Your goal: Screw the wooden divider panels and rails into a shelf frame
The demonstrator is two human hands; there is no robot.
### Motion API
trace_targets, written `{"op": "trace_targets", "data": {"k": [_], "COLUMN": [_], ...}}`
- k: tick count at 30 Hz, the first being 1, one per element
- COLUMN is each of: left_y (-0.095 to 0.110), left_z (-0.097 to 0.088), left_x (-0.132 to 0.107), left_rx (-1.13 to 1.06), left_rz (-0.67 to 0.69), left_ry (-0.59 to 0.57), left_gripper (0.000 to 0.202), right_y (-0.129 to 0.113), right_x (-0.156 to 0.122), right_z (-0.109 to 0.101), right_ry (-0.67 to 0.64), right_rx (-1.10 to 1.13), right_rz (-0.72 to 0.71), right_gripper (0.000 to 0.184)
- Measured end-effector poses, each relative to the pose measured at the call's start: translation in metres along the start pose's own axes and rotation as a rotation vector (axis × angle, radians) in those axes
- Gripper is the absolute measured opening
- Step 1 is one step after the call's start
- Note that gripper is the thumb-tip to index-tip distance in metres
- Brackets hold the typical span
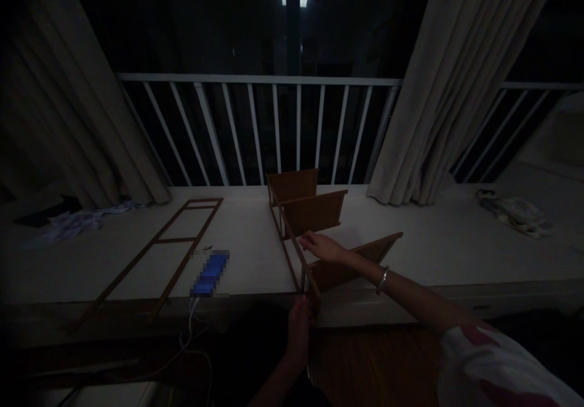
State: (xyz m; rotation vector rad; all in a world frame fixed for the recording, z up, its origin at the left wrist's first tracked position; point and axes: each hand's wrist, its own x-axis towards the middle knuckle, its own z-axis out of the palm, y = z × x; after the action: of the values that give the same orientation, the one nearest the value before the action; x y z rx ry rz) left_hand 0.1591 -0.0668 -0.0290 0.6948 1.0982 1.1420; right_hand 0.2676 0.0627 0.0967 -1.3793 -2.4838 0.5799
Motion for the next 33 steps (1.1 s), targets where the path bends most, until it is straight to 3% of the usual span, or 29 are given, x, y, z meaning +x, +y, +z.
{"op": "trace_targets", "data": {"k": [3,8,11,18,24,33], "left_y": [-0.013,-0.018,-0.015,-0.023,-0.031,-0.046], "left_z": [0.007,0.008,-0.001,-0.04,-0.08,-0.127], "left_x": [0.001,0.001,-0.001,-0.002,-0.004,0.002], "left_rx": [-0.034,-0.096,-0.102,0.0,0.084,0.071], "left_rz": [0.111,0.046,0.029,0.017,0.091,-0.025], "left_ry": [-0.01,-0.09,-0.094,-0.013,0.053,0.202], "left_gripper": [0.042,0.043,0.044,0.047,0.046,0.05], "right_y": [0.0,-0.01,-0.015,-0.013,-0.003,0.005], "right_x": [0.016,0.037,0.039,0.029,0.02,0.008], "right_z": [0.011,0.026,0.027,0.017,0.008,0.002], "right_ry": [-0.07,-0.087,-0.07,-0.072,-0.062,-0.049], "right_rx": [-0.015,-0.305,-0.35,-0.373,-0.38,-0.413], "right_rz": [0.084,0.257,0.26,0.209,0.134,-0.001], "right_gripper": [0.046,0.037,0.033,0.035,0.038,0.041]}}
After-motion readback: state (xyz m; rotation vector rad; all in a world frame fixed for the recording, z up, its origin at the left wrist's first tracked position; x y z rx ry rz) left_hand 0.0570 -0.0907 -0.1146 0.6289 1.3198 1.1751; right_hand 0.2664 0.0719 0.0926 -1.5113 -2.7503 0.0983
